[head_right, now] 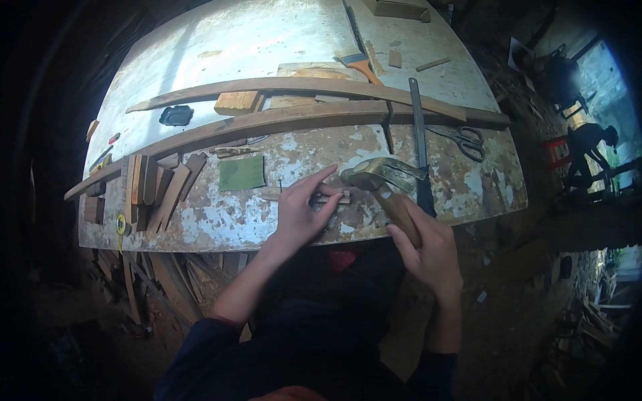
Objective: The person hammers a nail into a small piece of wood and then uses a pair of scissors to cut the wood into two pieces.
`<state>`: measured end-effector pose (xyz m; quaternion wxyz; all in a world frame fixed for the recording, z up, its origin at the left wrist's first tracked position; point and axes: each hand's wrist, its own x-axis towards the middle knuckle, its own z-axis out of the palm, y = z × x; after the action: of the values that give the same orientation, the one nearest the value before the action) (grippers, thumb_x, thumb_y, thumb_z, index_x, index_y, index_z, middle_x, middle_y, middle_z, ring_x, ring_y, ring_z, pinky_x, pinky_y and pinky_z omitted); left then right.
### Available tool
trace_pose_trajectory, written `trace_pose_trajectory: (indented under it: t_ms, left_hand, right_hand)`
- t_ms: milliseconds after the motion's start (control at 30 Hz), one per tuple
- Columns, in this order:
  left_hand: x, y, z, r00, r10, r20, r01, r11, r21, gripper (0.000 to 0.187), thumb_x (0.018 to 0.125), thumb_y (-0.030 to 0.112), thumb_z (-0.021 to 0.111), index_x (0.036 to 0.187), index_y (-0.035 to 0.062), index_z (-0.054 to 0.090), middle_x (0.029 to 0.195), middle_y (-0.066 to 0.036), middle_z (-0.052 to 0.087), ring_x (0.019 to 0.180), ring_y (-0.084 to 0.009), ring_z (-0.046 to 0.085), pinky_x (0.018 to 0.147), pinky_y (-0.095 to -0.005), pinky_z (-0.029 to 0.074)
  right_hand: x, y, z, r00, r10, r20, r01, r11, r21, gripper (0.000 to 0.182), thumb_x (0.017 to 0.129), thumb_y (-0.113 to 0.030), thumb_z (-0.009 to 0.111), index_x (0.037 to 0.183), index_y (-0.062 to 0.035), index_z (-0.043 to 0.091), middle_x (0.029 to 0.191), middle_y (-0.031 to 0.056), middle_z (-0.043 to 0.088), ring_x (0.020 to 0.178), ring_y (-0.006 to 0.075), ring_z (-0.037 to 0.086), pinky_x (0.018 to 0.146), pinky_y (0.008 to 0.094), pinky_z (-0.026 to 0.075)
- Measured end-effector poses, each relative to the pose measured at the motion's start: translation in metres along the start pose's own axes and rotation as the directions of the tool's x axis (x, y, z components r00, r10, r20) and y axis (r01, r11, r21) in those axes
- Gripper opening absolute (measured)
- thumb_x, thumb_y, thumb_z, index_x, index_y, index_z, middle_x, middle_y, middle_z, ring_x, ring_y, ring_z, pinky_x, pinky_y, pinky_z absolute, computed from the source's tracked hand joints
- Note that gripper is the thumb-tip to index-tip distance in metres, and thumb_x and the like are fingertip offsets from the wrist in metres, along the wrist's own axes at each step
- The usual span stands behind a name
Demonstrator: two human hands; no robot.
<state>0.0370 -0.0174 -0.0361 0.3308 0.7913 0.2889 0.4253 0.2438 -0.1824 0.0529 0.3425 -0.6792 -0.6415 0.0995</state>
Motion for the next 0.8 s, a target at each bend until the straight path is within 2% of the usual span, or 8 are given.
trace_pose_trajectory:
  t_ms: [133,233,333,433,633,667,767,800]
  left_hand:
    - [-0.001,-0.001,0.000,1.000,-0.008,0.013,0.008,1.000,-0.018,0.058,0.086,0.006,0.087,0.142,0.0068,0.073,0.091,-0.009,0.081,0.087,-0.0269,0.079,0.079,-0.0373,0.061]
    - [-0.001,-0.003,0.000,0.999,0.028,0.025,-0.028,1.000,0.005,0.069,0.085,0.008,0.090,0.149,0.0055,0.067,0.098,-0.012,0.081,0.091,-0.0285,0.079,0.082,-0.0387,0.062]
    - [0.001,0.002,-0.002,0.995,0.101,0.016,-0.101,0.995,0.016,0.090,0.082,0.012,0.094,0.162,0.0052,0.053,0.106,-0.016,0.079,0.097,-0.0321,0.079,0.086,-0.0412,0.062]
    - [-0.002,0.001,-0.009,0.986,-0.011,0.167,-0.011,0.991,0.131,0.110,0.080,0.014,0.097,0.171,0.0059,0.038,0.108,-0.017,0.077,0.101,-0.0357,0.077,0.089,-0.0435,0.062]
    - [0.001,0.000,-0.009,0.983,-0.040,0.179,0.027,0.997,0.070,0.116,0.079,0.009,0.097,0.174,0.0060,0.031,0.104,-0.017,0.077,0.099,-0.0374,0.077,0.089,-0.0445,0.062]
    - [0.003,0.000,-0.008,0.983,-0.036,0.180,0.022,0.997,0.077,0.116,0.079,0.009,0.096,0.174,0.0059,0.031,0.104,-0.016,0.077,0.099,-0.0373,0.077,0.089,-0.0444,0.062]
    - [0.000,0.000,-0.010,0.982,-0.042,0.186,0.025,0.995,0.094,0.117,0.078,0.008,0.096,0.175,0.0058,0.030,0.104,-0.016,0.078,0.098,-0.0371,0.078,0.089,-0.0444,0.062]
    - [0.000,-0.001,-0.009,0.982,-0.041,0.186,0.023,0.995,0.095,0.117,0.078,0.008,0.097,0.175,0.0057,0.030,0.104,-0.016,0.078,0.098,-0.0370,0.078,0.089,-0.0444,0.062]
  right_hand:
    - [-0.002,0.001,0.001,0.996,0.011,0.088,-0.005,0.998,-0.063,0.049,0.098,-0.013,0.082,0.143,0.0005,0.068,0.115,0.0267,0.079,0.101,0.0442,0.079,0.084,0.0444,0.062]
    - [0.000,0.002,-0.005,0.998,-0.057,-0.020,0.056,0.998,-0.035,0.048,0.098,-0.011,0.082,0.141,0.0034,0.068,0.114,0.0268,0.079,0.100,0.0431,0.080,0.084,0.0422,0.062]
    - [-0.010,0.003,-0.005,0.985,-0.003,-0.173,0.016,0.997,0.078,0.049,0.098,-0.012,0.081,0.141,0.0058,0.067,0.113,0.0274,0.079,0.099,0.0420,0.081,0.085,0.0405,0.062]
    - [-0.017,-0.002,-0.003,0.974,0.082,-0.211,-0.049,0.986,0.160,0.049,0.098,-0.012,0.082,0.141,0.0071,0.067,0.112,0.0280,0.079,0.100,0.0411,0.081,0.085,0.0398,0.062]
    - [-0.015,0.001,0.011,0.998,0.066,0.023,-0.066,0.997,0.032,0.047,0.098,-0.012,0.081,0.139,0.0071,0.067,0.110,0.0271,0.079,0.096,0.0409,0.081,0.084,0.0401,0.062]
    - [-0.014,-0.002,0.009,0.997,0.000,-0.071,0.001,1.000,0.013,0.046,0.098,-0.012,0.081,0.138,0.0078,0.067,0.108,0.0273,0.079,0.094,0.0402,0.082,0.083,0.0400,0.062]
    - [-0.025,-0.006,0.002,0.964,0.163,-0.212,-0.132,0.979,0.153,0.047,0.098,-0.012,0.081,0.137,0.0084,0.067,0.107,0.0280,0.079,0.095,0.0396,0.082,0.083,0.0399,0.062]
    - [-0.026,-0.003,0.005,0.953,0.159,-0.258,-0.113,0.976,0.185,0.046,0.097,-0.011,0.081,0.137,0.0088,0.067,0.107,0.0288,0.079,0.096,0.0392,0.082,0.082,0.0398,0.062]
